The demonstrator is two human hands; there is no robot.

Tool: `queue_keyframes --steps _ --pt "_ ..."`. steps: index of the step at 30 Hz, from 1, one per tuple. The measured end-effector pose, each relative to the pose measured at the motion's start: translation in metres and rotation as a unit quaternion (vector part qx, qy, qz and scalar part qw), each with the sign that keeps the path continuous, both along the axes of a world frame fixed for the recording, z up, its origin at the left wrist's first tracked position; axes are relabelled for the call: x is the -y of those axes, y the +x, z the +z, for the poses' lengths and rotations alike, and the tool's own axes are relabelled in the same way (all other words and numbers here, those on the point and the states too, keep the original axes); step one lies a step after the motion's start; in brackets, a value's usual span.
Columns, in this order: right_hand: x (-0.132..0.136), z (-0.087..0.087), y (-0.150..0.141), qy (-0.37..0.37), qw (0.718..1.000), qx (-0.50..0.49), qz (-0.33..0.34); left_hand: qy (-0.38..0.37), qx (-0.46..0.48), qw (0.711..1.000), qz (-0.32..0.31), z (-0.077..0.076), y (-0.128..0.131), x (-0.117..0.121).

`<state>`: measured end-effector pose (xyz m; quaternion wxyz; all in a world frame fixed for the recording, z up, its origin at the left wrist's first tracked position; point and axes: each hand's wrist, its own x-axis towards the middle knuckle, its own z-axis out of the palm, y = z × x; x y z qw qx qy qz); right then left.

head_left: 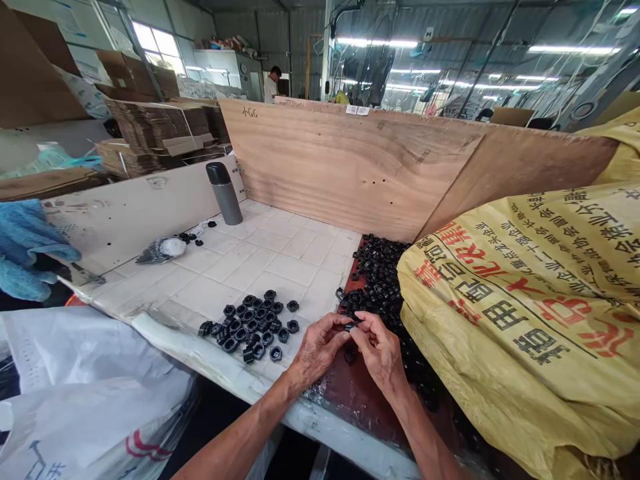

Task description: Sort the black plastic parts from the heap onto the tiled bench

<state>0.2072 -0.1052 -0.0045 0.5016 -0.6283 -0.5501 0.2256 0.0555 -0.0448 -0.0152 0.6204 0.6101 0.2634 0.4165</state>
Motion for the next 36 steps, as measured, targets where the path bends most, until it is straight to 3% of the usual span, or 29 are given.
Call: queue_keyframes --steps 8,10,14,16,19,22,26,33,36 --pt "0.0026 0.0051 0.0008 -0.024 0.998 -0.018 0.059 -0.062 0.02 0.998 0.004 0.0035 0.0006 -0.0005" --pt "0.002 0.0053 0.0 -0.04 0.998 -0.022 0.048 -0.033 0.003 0.999 0.009 0.0019 0.0003 -0.0004" --pt "0.0003 0.0037 -0.0018 -0.06 0.998 0.014 0.019 0.105 -0.058 0.992 0.028 -0.0011 -0.0028 0.0005" --pt "-0.0007 0.0023 -0.0022 -0.053 0.998 0.043 0.005 0.122 -0.067 0.99 0.027 -0.0006 -0.0034 0.0013" --pt "-0.0025 0.0009 -0.0017 -0.032 0.998 0.049 -0.022 0.062 -0.046 0.997 0.013 0.0019 -0.0016 0.0024" --pt "-0.0029 0.0017 -0.0007 -0.023 0.998 -0.034 -0.042 -0.004 -0.012 1.0 -0.009 0.0035 0.0017 0.003" --pt "-0.0007 0.0053 0.0006 0.003 0.999 -0.044 0.024 -0.057 0.023 0.998 -0.001 0.0028 0.0032 0.0021" --pt "-0.0003 0.007 -0.0011 -0.024 0.999 -0.028 0.012 0.01 -0.011 1.0 0.007 -0.0002 -0.0009 0.0018" --pt "-0.0008 0.007 -0.0016 -0.025 0.999 -0.03 0.014 0.001 -0.004 1.0 0.003 0.0005 -0.001 0.0022"
